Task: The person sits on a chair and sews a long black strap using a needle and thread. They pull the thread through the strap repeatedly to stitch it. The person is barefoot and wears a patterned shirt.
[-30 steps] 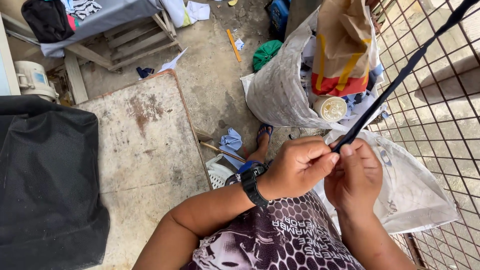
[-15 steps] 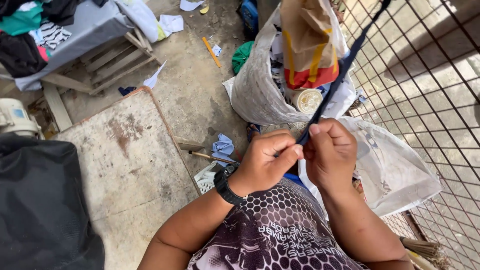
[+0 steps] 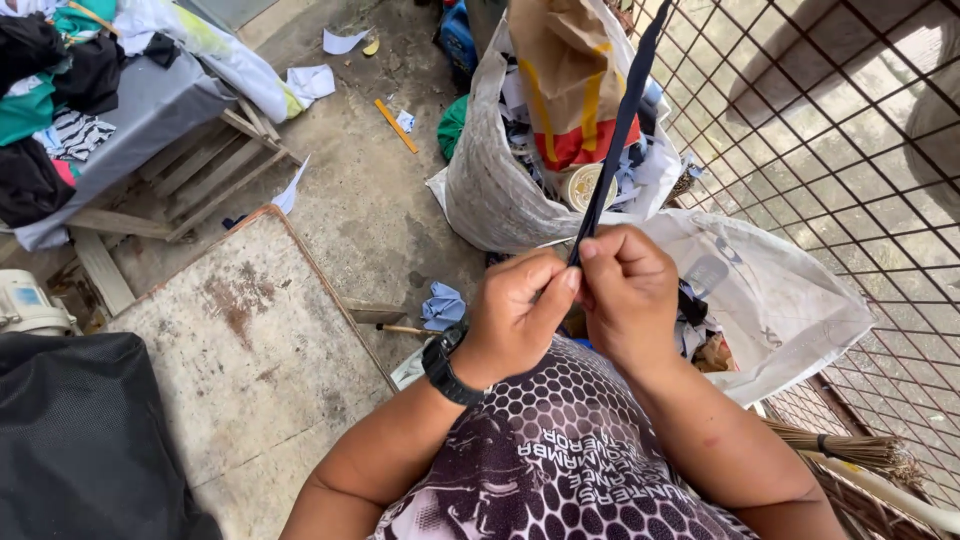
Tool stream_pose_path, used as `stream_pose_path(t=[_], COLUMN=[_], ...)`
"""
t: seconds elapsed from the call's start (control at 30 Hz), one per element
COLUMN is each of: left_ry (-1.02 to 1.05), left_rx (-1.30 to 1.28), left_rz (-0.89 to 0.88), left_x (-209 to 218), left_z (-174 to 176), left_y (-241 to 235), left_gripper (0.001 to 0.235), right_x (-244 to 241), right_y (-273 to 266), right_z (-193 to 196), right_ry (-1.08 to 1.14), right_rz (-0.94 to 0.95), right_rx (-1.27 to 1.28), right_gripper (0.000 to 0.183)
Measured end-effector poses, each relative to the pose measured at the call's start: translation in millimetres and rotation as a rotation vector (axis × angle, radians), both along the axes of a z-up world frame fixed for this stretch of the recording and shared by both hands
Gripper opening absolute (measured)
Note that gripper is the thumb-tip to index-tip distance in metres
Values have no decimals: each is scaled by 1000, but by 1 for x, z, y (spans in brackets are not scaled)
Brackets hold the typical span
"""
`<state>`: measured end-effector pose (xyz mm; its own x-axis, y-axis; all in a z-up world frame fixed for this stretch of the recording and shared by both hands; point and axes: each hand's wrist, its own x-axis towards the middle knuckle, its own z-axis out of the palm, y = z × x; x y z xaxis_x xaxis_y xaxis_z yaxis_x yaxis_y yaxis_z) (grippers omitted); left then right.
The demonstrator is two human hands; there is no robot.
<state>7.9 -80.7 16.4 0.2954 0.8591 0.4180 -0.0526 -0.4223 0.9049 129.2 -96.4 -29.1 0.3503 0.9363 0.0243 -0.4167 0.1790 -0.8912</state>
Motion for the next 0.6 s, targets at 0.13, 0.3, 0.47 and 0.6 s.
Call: stream_pose_path(t=[0.13,0.3,0.47,0.6], left_ry=[-35,-36,-66,-71], left_rx=[-54,-41,-120,-179], left_rz=[-6,-21,-36,-51], left_x=[-3,-4,-6,-9], left_z=[-1,-8,-9,-23], left_y=[-14,-12,-11,-5], left_gripper=[36,35,34,34], right_x=[-5,-2,5,2], right_y=[-18,-14,5,6], right_z=[-3,-5,-12,-4], right_ry=[-15,12,-24,9], right_rz=[22,34,55,70], right_rx=[-5,-6,42,36], right_gripper=[26,24,23,21])
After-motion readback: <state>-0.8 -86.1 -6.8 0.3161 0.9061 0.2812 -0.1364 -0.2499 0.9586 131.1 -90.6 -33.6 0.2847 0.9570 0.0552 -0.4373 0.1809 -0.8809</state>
